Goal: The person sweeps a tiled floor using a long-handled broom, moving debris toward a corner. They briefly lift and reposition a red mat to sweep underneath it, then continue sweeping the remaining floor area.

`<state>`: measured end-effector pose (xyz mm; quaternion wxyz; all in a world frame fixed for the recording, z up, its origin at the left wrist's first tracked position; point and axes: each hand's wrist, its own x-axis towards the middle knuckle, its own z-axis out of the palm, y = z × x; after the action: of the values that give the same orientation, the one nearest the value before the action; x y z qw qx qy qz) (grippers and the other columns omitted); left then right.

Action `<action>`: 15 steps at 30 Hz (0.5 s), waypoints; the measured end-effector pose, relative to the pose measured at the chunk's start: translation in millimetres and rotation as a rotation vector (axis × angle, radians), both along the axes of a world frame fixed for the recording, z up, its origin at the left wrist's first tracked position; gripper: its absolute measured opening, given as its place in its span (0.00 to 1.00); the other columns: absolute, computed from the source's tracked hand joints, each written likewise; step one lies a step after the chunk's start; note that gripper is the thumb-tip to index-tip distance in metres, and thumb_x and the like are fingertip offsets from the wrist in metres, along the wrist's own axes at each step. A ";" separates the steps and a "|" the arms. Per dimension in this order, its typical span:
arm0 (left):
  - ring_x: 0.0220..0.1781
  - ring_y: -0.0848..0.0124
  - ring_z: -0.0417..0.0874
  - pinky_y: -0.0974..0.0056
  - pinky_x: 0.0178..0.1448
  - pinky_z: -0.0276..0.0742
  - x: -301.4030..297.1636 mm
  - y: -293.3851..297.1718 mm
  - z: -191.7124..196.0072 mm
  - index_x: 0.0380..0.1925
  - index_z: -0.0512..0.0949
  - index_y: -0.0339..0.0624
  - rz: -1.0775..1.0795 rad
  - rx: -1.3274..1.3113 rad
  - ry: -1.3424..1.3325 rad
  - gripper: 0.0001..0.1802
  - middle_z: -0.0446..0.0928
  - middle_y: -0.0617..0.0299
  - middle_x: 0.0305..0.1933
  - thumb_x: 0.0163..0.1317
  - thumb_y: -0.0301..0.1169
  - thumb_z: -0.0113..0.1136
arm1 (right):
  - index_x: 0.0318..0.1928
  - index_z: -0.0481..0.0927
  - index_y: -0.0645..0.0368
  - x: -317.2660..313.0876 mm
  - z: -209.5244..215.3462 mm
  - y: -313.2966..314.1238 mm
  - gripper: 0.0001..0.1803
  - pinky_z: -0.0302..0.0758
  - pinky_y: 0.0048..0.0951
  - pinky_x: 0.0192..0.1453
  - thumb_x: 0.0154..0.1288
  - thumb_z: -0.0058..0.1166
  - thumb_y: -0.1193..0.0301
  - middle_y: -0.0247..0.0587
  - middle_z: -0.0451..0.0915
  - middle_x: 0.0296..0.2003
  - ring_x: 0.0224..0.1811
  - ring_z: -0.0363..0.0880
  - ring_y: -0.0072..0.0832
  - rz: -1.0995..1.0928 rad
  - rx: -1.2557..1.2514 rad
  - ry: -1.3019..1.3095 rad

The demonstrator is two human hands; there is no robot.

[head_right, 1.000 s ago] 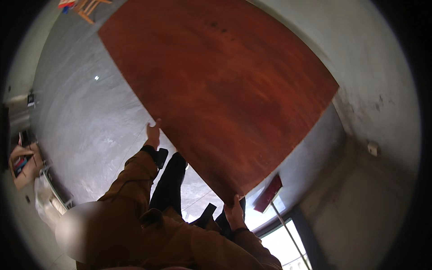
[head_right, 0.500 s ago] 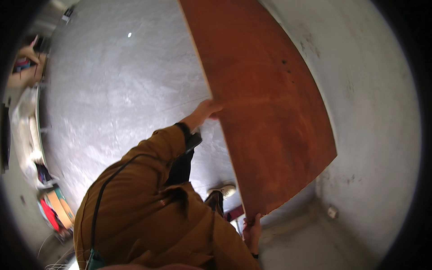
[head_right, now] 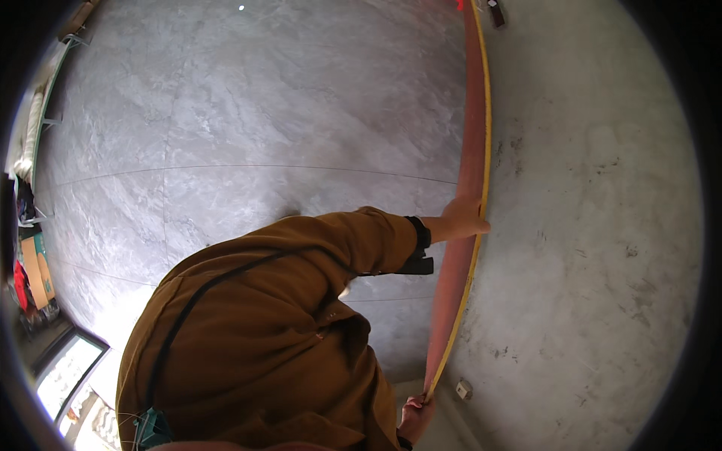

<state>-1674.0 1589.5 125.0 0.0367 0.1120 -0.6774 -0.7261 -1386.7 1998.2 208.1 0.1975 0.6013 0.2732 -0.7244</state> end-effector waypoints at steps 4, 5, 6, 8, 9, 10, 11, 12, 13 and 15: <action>0.30 0.55 0.78 0.53 0.35 0.72 -26.0 47.1 -3.1 0.31 0.74 0.34 -0.112 -0.058 -0.045 0.17 0.76 0.49 0.26 0.41 0.34 0.60 | 0.26 0.73 0.53 -20.5 -17.4 52.5 0.13 0.66 0.20 0.21 0.63 0.50 0.59 0.31 0.66 0.17 0.22 0.67 0.21 -0.009 0.054 -0.026; 0.28 0.54 0.77 0.52 0.33 0.70 -33.1 57.2 -3.1 0.27 0.73 0.33 -0.074 -0.038 -0.019 0.15 0.75 0.48 0.24 0.41 0.33 0.60 | 0.26 0.72 0.53 -25.1 -24.0 67.5 0.13 0.66 0.20 0.20 0.63 0.50 0.59 0.31 0.66 0.17 0.22 0.67 0.21 -0.008 0.055 -0.029; 0.26 0.54 0.76 0.52 0.30 0.69 -35.2 73.1 -1.3 0.23 0.73 0.33 -0.052 -0.012 -0.002 0.13 0.75 0.48 0.22 0.42 0.33 0.60 | 0.26 0.72 0.53 -28.6 -26.8 84.0 0.13 0.66 0.20 0.20 0.63 0.50 0.59 0.31 0.66 0.17 0.22 0.67 0.21 -0.017 0.060 -0.033; 0.25 0.53 0.76 0.51 0.29 0.69 -48.2 93.8 3.8 0.20 0.73 0.32 -0.083 -0.075 -0.003 0.12 0.74 0.48 0.21 0.42 0.32 0.60 | 0.26 0.72 0.53 -39.4 -33.7 112.9 0.13 0.67 0.20 0.20 0.63 0.50 0.59 0.31 0.66 0.17 0.21 0.67 0.21 -0.025 0.060 -0.035; 0.26 0.53 0.76 0.51 0.31 0.69 -56.6 104.7 8.2 0.21 0.73 0.32 -0.133 -0.144 -0.027 0.12 0.74 0.49 0.22 0.42 0.32 0.59 | 0.26 0.72 0.53 -43.9 -35.9 127.6 0.13 0.67 0.20 0.19 0.62 0.51 0.59 0.31 0.66 0.17 0.21 0.67 0.21 -0.017 0.064 -0.041; 0.28 0.52 0.77 0.52 0.32 0.70 -65.9 114.5 12.6 0.22 0.73 0.33 -0.162 -0.220 -0.038 0.12 0.75 0.49 0.22 0.42 0.32 0.59 | 0.26 0.72 0.53 -49.0 -38.1 143.4 0.13 0.67 0.19 0.19 0.62 0.51 0.59 0.31 0.66 0.17 0.21 0.67 0.21 -0.004 0.067 -0.042; 0.27 0.52 0.77 0.51 0.31 0.70 -72.6 123.6 15.9 0.20 0.73 0.32 -0.110 -0.177 -0.022 0.12 0.74 0.49 0.22 0.42 0.32 0.59 | 0.26 0.72 0.53 -55.1 -39.9 158.1 0.13 0.67 0.19 0.19 0.62 0.51 0.59 0.31 0.66 0.17 0.21 0.67 0.21 0.011 0.074 -0.039; 0.27 0.52 0.77 0.51 0.31 0.70 -77.5 133.4 18.7 0.18 0.73 0.32 -0.059 -0.141 -0.001 0.12 0.74 0.48 0.21 0.42 0.33 0.59 | 0.26 0.72 0.53 -58.0 -42.0 171.9 0.13 0.67 0.19 0.19 0.62 0.51 0.59 0.31 0.66 0.17 0.21 0.67 0.21 0.014 0.074 -0.041; 0.27 0.51 0.77 0.51 0.30 0.70 -79.5 142.8 20.0 0.17 0.72 0.32 -0.040 -0.108 -0.002 0.13 0.74 0.48 0.21 0.42 0.33 0.60 | 0.26 0.72 0.53 -61.2 -45.5 185.1 0.13 0.68 0.19 0.19 0.62 0.51 0.59 0.31 0.66 0.17 0.21 0.67 0.21 0.013 0.073 -0.043; 0.27 0.51 0.77 0.50 0.30 0.70 -90.8 155.2 23.0 0.17 0.73 0.32 -0.102 -0.144 -0.047 0.13 0.74 0.47 0.21 0.42 0.33 0.60 | 0.26 0.71 0.54 -67.3 -53.4 206.5 0.13 0.68 0.19 0.18 0.62 0.51 0.59 0.31 0.66 0.17 0.20 0.67 0.21 0.016 0.072 -0.038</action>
<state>-1764.8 1744.7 148.0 -0.0083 0.0917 -0.7334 -0.6735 -1454.1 2204.8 154.7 0.1869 0.6195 0.2999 -0.7010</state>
